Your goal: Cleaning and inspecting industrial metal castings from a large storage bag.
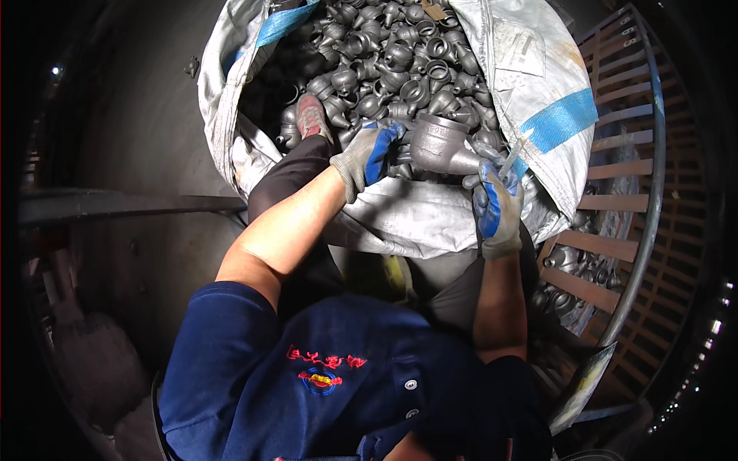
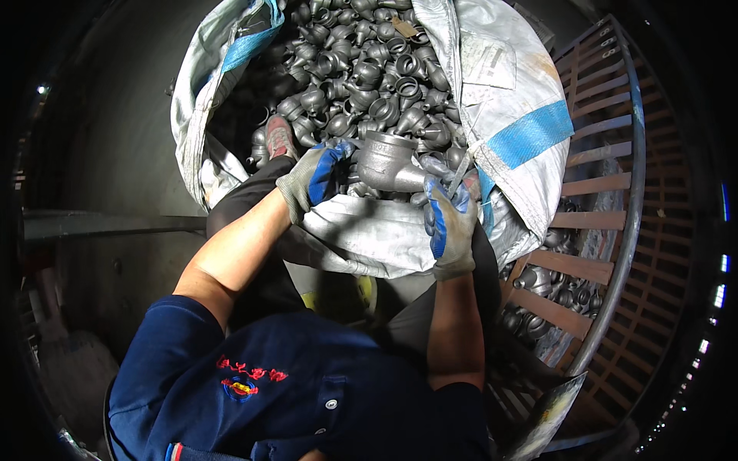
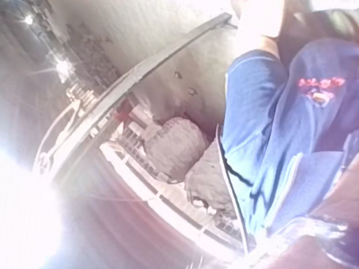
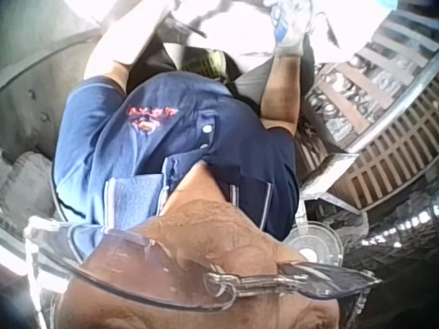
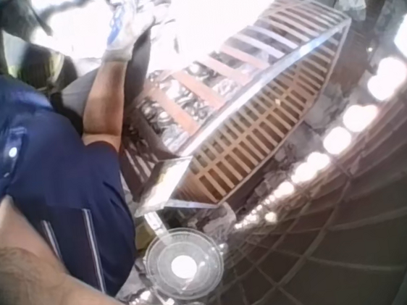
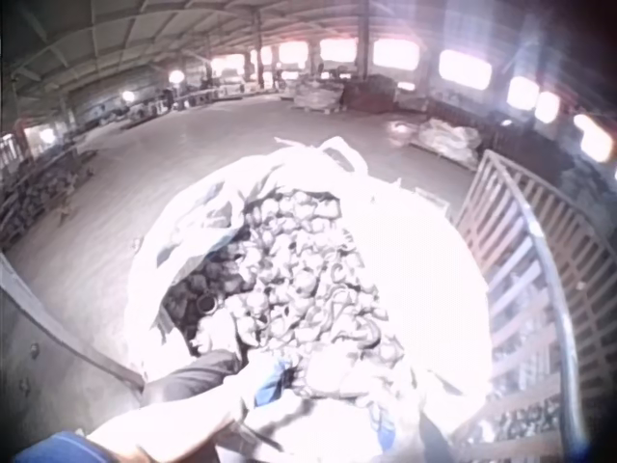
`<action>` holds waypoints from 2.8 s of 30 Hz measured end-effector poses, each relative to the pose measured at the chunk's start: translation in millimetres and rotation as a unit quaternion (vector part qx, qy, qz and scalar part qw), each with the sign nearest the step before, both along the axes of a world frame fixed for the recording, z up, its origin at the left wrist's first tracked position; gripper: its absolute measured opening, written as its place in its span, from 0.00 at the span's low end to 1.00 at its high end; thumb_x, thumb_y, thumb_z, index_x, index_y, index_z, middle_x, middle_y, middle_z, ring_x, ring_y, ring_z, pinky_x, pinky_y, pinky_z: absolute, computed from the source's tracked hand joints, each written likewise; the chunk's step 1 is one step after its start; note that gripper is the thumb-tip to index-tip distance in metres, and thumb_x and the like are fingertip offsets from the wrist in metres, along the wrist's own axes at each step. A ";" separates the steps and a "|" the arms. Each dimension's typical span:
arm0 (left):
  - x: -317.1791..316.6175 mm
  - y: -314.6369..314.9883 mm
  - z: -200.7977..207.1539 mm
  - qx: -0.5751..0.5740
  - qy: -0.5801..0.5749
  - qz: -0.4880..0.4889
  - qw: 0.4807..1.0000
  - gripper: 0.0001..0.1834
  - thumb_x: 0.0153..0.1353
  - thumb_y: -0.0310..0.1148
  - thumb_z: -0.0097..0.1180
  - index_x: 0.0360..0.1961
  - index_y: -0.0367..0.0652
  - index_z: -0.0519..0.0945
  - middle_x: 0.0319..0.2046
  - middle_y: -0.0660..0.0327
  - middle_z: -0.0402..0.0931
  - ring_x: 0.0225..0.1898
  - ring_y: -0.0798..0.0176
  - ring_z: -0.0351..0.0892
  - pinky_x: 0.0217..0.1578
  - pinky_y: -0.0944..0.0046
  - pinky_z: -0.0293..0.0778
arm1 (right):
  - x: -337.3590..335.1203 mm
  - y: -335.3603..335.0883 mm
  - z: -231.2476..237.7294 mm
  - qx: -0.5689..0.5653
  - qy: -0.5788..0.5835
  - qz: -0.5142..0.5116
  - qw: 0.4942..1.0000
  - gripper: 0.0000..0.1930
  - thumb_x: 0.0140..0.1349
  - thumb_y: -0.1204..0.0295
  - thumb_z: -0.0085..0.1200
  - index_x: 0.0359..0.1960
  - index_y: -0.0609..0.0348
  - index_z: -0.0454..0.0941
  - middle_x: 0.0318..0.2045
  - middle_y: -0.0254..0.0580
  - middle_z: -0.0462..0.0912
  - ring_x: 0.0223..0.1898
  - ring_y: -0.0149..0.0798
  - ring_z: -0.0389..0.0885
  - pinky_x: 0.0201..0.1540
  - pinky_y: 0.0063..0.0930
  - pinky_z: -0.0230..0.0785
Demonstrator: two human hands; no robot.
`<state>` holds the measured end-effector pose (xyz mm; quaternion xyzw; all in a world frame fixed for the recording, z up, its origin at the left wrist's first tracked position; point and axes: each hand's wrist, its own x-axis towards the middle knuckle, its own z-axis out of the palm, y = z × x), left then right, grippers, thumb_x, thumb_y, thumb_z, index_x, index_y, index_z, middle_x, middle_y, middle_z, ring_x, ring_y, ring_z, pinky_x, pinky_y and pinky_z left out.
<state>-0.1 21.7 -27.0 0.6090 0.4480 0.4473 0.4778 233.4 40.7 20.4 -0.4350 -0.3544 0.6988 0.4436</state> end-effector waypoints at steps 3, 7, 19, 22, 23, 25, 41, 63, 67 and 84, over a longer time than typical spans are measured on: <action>12.1 1.9 16.9 -0.316 -0.398 0.052 0.860 0.18 0.66 0.37 0.39 0.50 0.35 0.69 0.44 0.54 0.74 0.43 0.62 0.76 0.42 0.61 0.77 | 9.9 2.5 -19.7 0.077 -0.082 -0.010 0.994 0.11 0.59 0.75 0.50 0.42 0.62 0.72 0.19 0.36 0.76 0.14 0.19 0.63 0.16 0.10 0.52; 1.9 -4.2 18.2 -0.198 -0.317 0.018 0.927 0.18 0.66 0.37 0.39 0.50 0.36 0.70 0.44 0.54 0.74 0.43 0.62 0.76 0.41 0.61 0.77 | -1.4 -0.1 -2.2 -0.024 -0.006 -0.004 1.000 0.11 0.58 0.76 0.50 0.43 0.62 0.72 0.20 0.37 0.76 0.13 0.19 0.62 0.15 0.10 0.52; 14.5 12.2 36.9 0.050 0.069 0.042 0.995 0.23 0.48 0.19 0.48 0.50 0.38 0.71 0.50 0.48 0.68 0.52 0.45 0.67 0.52 0.56 0.65 | 31.7 20.5 -28.6 -0.054 0.130 0.010 0.990 0.10 0.58 0.71 0.53 0.42 0.57 0.74 0.34 0.32 0.76 0.29 0.22 0.74 0.28 0.14 0.68; 9.5 -1.7 49.8 0.144 0.286 0.085 0.944 0.24 0.51 0.14 0.43 0.51 0.38 0.70 0.48 0.55 0.70 0.48 0.61 0.72 0.45 0.64 0.71 | 10.4 7.9 -43.5 0.025 0.148 0.001 0.989 0.16 0.59 0.75 0.51 0.50 0.61 0.71 0.44 0.34 0.76 0.46 0.29 0.72 0.50 0.21 0.66; -19.0 -14.2 -9.3 -0.074 -0.109 0.155 0.979 0.23 0.51 0.14 0.43 0.51 0.37 0.70 0.47 0.57 0.70 0.47 0.64 0.71 0.45 0.65 0.70 | -9.3 2.5 -27.5 0.063 0.090 0.062 0.992 0.19 0.59 0.75 0.51 0.53 0.61 0.68 0.45 0.35 0.76 0.46 0.29 0.72 0.49 0.21 0.66; -13.7 -18.1 6.9 -0.006 -0.028 0.150 0.988 0.20 0.54 0.16 0.42 0.50 0.37 0.71 0.42 0.59 0.73 0.44 0.67 0.72 0.43 0.71 0.69 | -16.6 3.5 -34.7 0.083 0.107 0.051 0.990 0.17 0.58 0.77 0.51 0.50 0.62 0.70 0.41 0.34 0.77 0.40 0.26 0.73 0.43 0.19 0.67; 12.1 0.4 39.8 -0.130 -0.380 0.109 0.909 0.15 0.62 0.28 0.44 0.50 0.40 0.69 0.49 0.58 0.70 0.49 0.63 0.70 0.50 0.63 0.67 | -6.1 13.2 -34.3 -0.056 0.101 0.023 0.993 0.10 0.56 0.69 0.55 0.39 0.56 0.74 0.28 0.33 0.77 0.25 0.26 0.75 0.26 0.18 0.68; 2.5 -1.1 47.6 -0.183 -0.340 0.122 0.914 0.22 0.55 0.20 0.45 0.53 0.39 0.67 0.26 0.63 0.73 0.21 0.73 0.71 0.23 0.75 0.70 | -1.2 5.9 -38.1 -0.152 0.112 0.052 0.981 0.10 0.63 0.58 0.45 0.33 0.48 0.69 0.15 0.39 0.73 0.06 0.26 0.61 0.07 0.19 0.51; 12.7 -7.2 71.3 -0.178 -0.310 0.125 0.926 0.20 0.58 0.20 0.46 0.53 0.41 0.68 0.29 0.60 0.75 0.20 0.72 0.73 0.18 0.74 0.71 | 12.3 9.6 -67.6 -0.144 0.208 0.089 0.963 0.13 0.63 0.55 0.44 0.30 0.49 0.68 0.16 0.47 0.74 0.06 0.31 0.61 0.06 0.21 0.53; 4.8 -15.4 49.3 -0.177 -0.384 0.133 0.896 0.20 0.58 0.24 0.50 0.53 0.38 0.68 0.38 0.59 0.76 0.32 0.70 0.76 0.29 0.74 0.73 | 3.3 -6.6 -12.8 -0.064 0.113 0.084 0.988 0.13 0.56 0.75 0.51 0.43 0.58 0.68 0.19 0.28 0.68 0.12 0.22 0.62 0.10 0.16 0.51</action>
